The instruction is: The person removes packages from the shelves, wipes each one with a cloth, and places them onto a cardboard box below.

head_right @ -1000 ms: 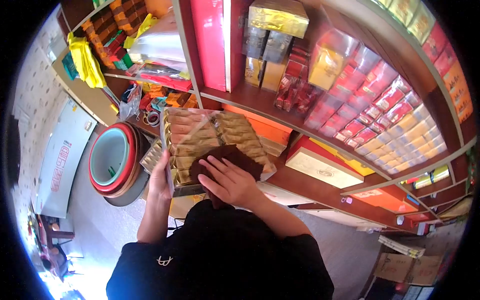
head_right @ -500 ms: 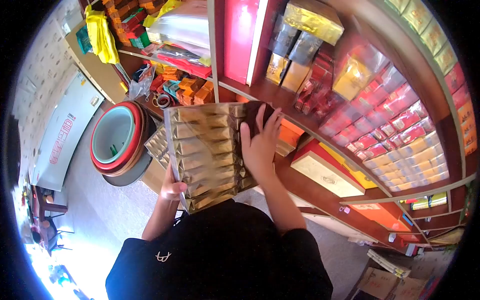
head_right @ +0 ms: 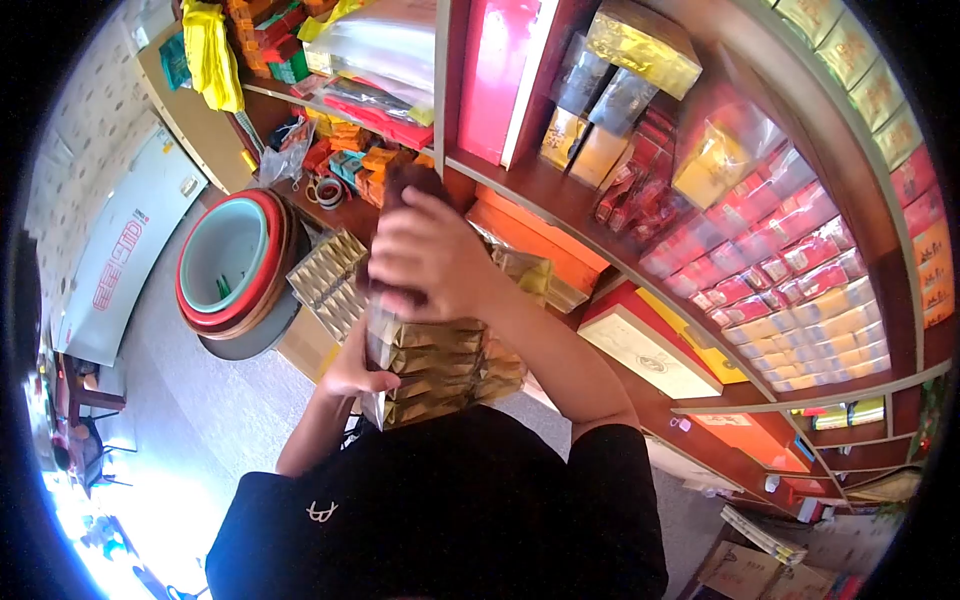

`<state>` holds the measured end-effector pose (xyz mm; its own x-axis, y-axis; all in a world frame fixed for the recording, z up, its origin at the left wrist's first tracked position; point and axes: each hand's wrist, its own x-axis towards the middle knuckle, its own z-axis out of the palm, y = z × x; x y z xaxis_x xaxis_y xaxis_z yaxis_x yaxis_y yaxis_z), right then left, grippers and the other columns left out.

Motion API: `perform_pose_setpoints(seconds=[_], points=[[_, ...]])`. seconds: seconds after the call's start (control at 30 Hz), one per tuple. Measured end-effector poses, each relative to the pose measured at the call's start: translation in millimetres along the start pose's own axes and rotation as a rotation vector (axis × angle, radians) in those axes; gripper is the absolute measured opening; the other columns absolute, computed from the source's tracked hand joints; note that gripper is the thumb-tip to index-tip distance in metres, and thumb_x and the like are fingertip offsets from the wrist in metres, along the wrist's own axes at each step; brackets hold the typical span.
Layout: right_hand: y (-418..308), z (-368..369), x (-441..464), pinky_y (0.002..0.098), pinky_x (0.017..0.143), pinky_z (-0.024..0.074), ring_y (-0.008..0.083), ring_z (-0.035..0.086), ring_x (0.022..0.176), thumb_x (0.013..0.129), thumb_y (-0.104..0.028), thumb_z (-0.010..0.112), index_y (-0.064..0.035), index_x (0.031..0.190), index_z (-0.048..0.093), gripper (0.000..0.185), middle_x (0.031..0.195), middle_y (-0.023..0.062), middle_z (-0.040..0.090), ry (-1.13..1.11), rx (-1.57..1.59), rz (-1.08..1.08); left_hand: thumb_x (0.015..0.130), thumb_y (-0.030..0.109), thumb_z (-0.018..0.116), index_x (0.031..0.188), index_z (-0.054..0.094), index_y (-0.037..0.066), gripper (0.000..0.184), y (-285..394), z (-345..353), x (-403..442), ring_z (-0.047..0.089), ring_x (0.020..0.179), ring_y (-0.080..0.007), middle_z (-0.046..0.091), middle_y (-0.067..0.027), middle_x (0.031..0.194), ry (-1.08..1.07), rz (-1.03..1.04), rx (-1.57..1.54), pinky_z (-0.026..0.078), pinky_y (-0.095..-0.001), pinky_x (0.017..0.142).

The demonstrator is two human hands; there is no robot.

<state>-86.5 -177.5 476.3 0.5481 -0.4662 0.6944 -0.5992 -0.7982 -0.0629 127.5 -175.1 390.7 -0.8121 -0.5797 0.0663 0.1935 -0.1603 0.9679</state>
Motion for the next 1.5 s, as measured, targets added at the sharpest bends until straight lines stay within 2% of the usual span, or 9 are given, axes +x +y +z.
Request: perform_pose_setpoints(seconds=[0.07,0.13,0.37,0.47,0.53,0.73,0.97,1.17,1.5], points=[[-1,0,-2,0.0445,0.1,0.0407,0.0247,0.062,0.098,0.083,-0.027,0.058,-0.0087,0.106,0.065,0.03,0.103,0.0088,0.065,0.116,-0.044,0.104,0.049,0.018,0.084,0.141,0.028,-0.004,0.11,3,7,-4,0.04,0.126,-0.0226,0.045,-0.0113,0.133,0.061,-0.016,-0.096,0.026,-0.0331,0.109],[-12,11,-13,0.0371,0.095,0.0432,0.0262,0.062,0.099,0.089,-0.026,0.055,-0.0049,0.112,0.063,0.032,0.105,0.0119,0.064,0.258,0.253,0.831,0.05,0.018,0.083,0.142,0.027,-0.005,0.11,-2,3,-9,0.041,0.126,-0.0228,0.044,-0.0119,0.135,0.13,0.01,-0.207,0.025,-0.033,0.109],[23,44,-119,0.0434,0.101,0.036,0.0341,0.051,0.116,0.092,-0.025,0.052,-0.0063,0.119,0.06,0.033,0.119,0.0153,0.059,0.484,-0.062,1.007,0.047,0.013,0.082,0.141,0.029,-0.006,0.109,-15,-23,-22,0.047,0.122,-0.0226,0.049,-0.0123,0.131,0.176,0.104,-0.319,0.03,-0.0326,0.107],[-10,69,-112,0.0539,0.115,0.0051,0.034,0.015,0.144,0.091,-0.016,0.054,-0.0148,0.141,0.044,0.051,0.154,0.0131,0.027,0.439,-0.059,0.964,0.048,0.012,0.081,0.141,0.028,-0.006,0.108,-25,-22,-15,0.047,0.122,-0.0227,0.05,-0.0125,0.13,0.203,0.118,-0.317,0.032,-0.0335,0.106],[-52,76,-90,0.0591,0.113,0.0061,0.0376,0.013,0.144,0.086,-0.015,0.059,-0.022,0.144,0.039,0.062,0.156,0.0133,0.021,0.28,-0.002,0.784,0.049,0.011,0.08,0.139,0.03,-0.005,0.104,-26,-21,-9,0.048,0.121,-0.0238,0.05,-0.013,0.13,0.258,0.129,-0.347,0.035,-0.0355,0.106],[-99,69,-48,0.0624,0.109,0.0157,0.0377,0.025,0.141,0.085,-0.036,0.058,-0.0221,0.137,0.048,0.055,0.153,0.014,0.028,-0.034,-0.028,0.566,0.055,0.021,0.082,0.139,0.028,-0.002,0.103,-26,-14,0,0.048,0.123,-0.0283,0.047,-0.0158,0.132,0.322,0.226,-0.444,0.038,-0.0398,0.106],[16,53,-83,0.0488,0.112,0.0215,0.0361,0.025,0.141,0.095,-0.034,0.049,-0.018,0.145,0.037,0.054,0.154,0.0131,0.025,0.391,-0.126,1.002,0.053,0.022,0.085,0.14,0.027,-0.002,0.107,-48,-30,-26,0.048,0.121,-0.0264,0.046,-0.0132,0.131,0.345,0.238,-0.326,0.037,-0.0382,0.104],[67,48,-134,0.0305,0.1,0.0374,0.0214,0.05,0.12,0.091,-0.054,0.055,-0.0043,0.139,0.041,0.071,0.134,0.0102,0.051,0.497,1.149,1.413,0.055,0.024,0.083,0.139,0.03,-0.001,0.102,-44,-37,-29,0.052,0.117,-0.0284,0.049,-0.0136,0.128,0.34,0.238,-0.447,0.04,-0.0396,0.102],[-2,56,-147,0.0333,0.096,0.0423,0.0197,0.055,0.11,0.085,-0.041,0.068,-0.0006,0.131,0.047,0.064,0.123,0.0089,0.058,0.506,1.104,1.405,0.064,0.037,0.076,0.138,0.032,0.0,0.093,-27,-65,-22,0.055,0.111,-0.0286,0.051,-0.015,0.124,0.399,0.289,-0.507,0.048,-0.0429,0.093]])
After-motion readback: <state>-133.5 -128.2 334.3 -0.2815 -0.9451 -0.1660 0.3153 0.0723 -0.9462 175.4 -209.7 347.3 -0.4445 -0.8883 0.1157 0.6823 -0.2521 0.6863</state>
